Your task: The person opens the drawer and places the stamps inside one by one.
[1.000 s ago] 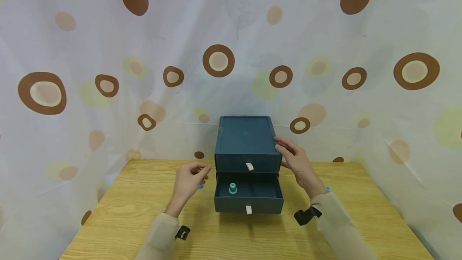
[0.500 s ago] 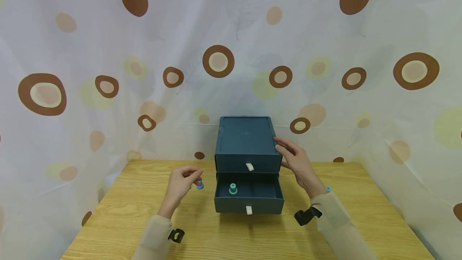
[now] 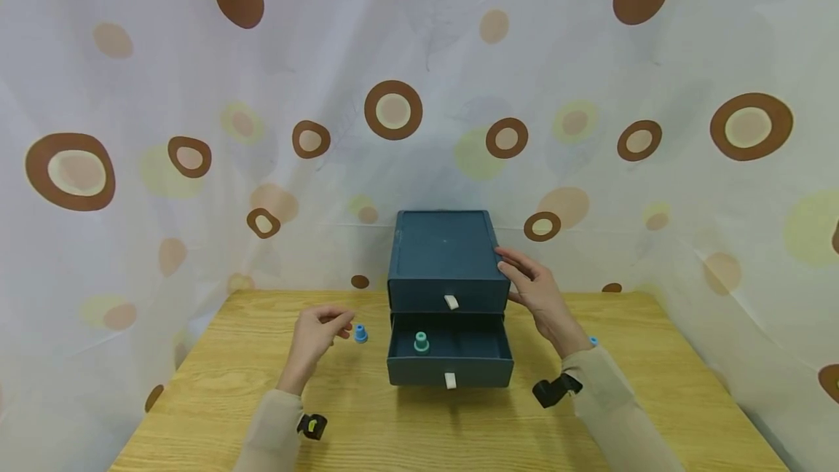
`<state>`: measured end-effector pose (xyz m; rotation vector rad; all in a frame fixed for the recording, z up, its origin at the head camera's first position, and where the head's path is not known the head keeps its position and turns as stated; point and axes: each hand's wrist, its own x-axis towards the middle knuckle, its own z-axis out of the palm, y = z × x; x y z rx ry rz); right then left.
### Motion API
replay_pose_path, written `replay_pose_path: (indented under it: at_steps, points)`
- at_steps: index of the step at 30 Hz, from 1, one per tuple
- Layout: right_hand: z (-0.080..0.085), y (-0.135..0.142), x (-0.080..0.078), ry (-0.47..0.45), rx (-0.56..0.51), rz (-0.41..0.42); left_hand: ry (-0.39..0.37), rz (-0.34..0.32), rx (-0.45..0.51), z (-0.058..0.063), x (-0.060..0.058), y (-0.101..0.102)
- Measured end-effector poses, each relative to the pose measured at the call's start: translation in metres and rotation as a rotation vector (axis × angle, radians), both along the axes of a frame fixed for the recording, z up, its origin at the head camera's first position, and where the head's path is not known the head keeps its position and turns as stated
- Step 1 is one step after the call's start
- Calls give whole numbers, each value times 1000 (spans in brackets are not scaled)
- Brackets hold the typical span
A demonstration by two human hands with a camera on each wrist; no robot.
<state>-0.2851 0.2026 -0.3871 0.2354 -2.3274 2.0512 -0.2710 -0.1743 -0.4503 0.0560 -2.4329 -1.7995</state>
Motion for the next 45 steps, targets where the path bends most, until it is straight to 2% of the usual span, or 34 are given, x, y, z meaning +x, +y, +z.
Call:
replay_pose_path:
  at_steps: [14, 19, 27, 31, 45]
  points:
    - [0, 2, -3, -1, 3, -4, -81, 123, 26, -20, -18, -18]
    - [-1, 3, -2, -2, -2, -1, -111, 137, 43, -28, -24, -25]
    - [-2, 3, -2, -3, -1, -8, -153, 130, 88, -36, -38, -30]
    - [-3, 3, -2, -5, -2, -8, -175, 113, 71, -41, -43, -32]
    - [-1, 2, -2, 6, 7, 3, -278, 70, 59, -50, -47, -34]
